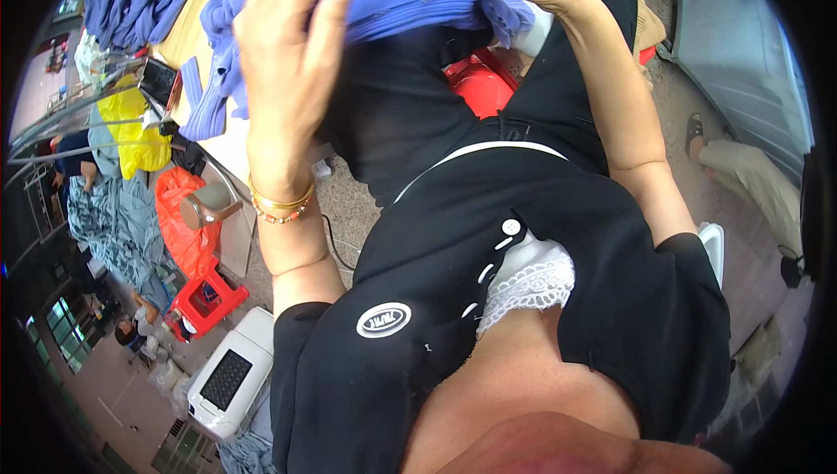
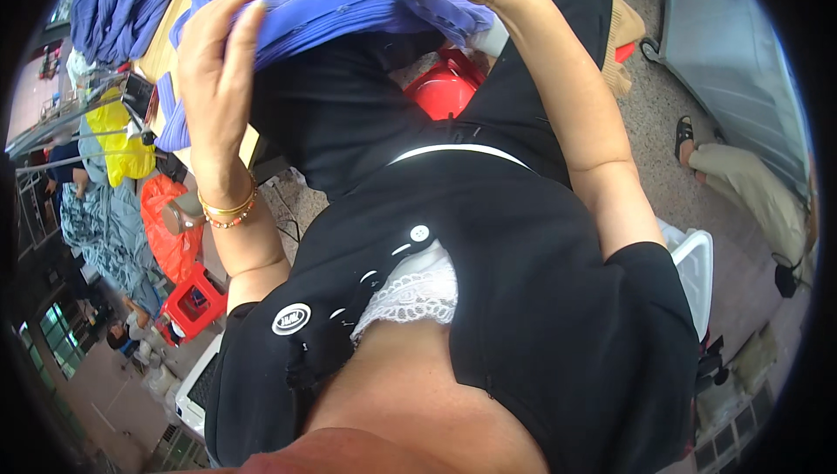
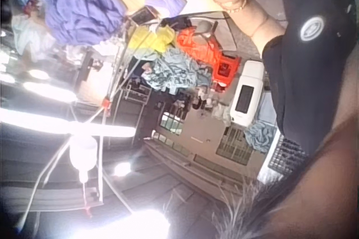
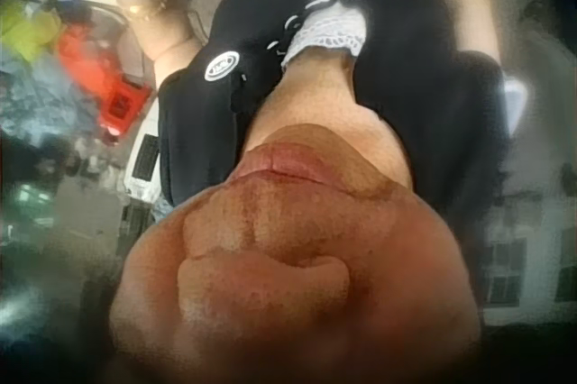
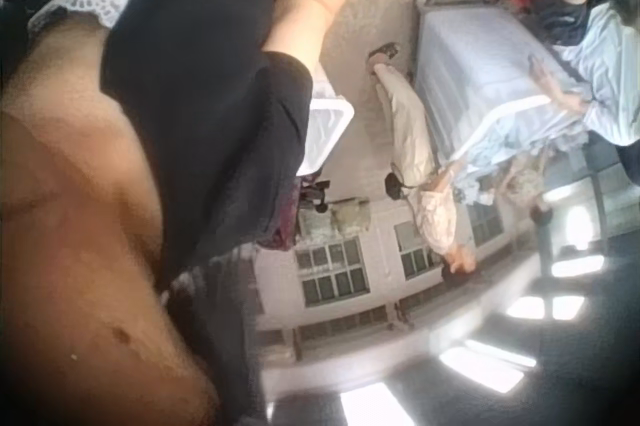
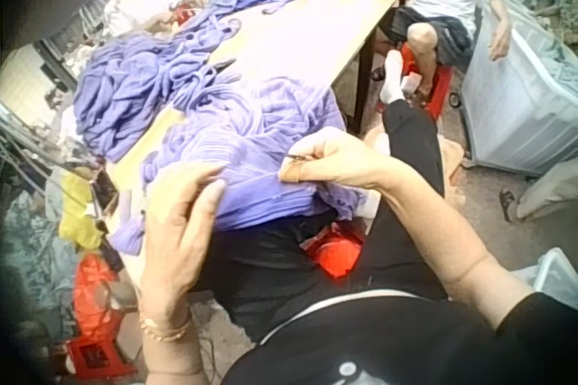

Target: Trimming loose threads and excess material from pleated blue fabric strips using scissors.

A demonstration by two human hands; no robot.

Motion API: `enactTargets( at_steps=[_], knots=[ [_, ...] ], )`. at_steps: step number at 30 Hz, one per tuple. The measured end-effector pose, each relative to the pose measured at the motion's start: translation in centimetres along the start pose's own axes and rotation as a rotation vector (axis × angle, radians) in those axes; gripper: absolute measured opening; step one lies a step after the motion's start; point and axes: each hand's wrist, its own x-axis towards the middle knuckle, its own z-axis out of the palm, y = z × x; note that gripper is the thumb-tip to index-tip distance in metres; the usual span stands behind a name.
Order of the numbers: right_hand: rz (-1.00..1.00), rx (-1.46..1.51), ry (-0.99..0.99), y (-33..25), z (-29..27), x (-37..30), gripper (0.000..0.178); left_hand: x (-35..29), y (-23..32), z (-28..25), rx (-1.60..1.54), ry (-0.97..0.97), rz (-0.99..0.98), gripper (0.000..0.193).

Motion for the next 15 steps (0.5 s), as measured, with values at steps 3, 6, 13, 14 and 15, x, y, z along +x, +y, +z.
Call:
enactTargets(
  at_steps=[3,6,13,14,15],
  knots=[
    [-0.028,0.037,0.023,-0.1,-0.4,-0.5,0.015,1.1,2.4,0.9,0.170,-0.219,0.026,0.019],
    [0.162,0.100,0.028,-0.6,-0.9,-1.5,0.022,1.2,1.1,0.8,-0.080,-0.261,-0.098,0.014],
    [0.145,0.056,0.081,5.5,-3.1,-2.7,0.031,0.8,-0.9,-1.9,-0.457,-0.118,-0.433,0.011],
    [0.156,0.050,0.104,6.1,-3.6,-3.1,0.031,0.8,-1.3,-2.2,-0.554,-0.056,-0.472,0.011],
    [0.166,0.046,0.129,6.8,-3.9,-3.5,0.031,0.8,-2.0,-2.8,-0.578,-0.008,-0.505,0.011]
  ],
)
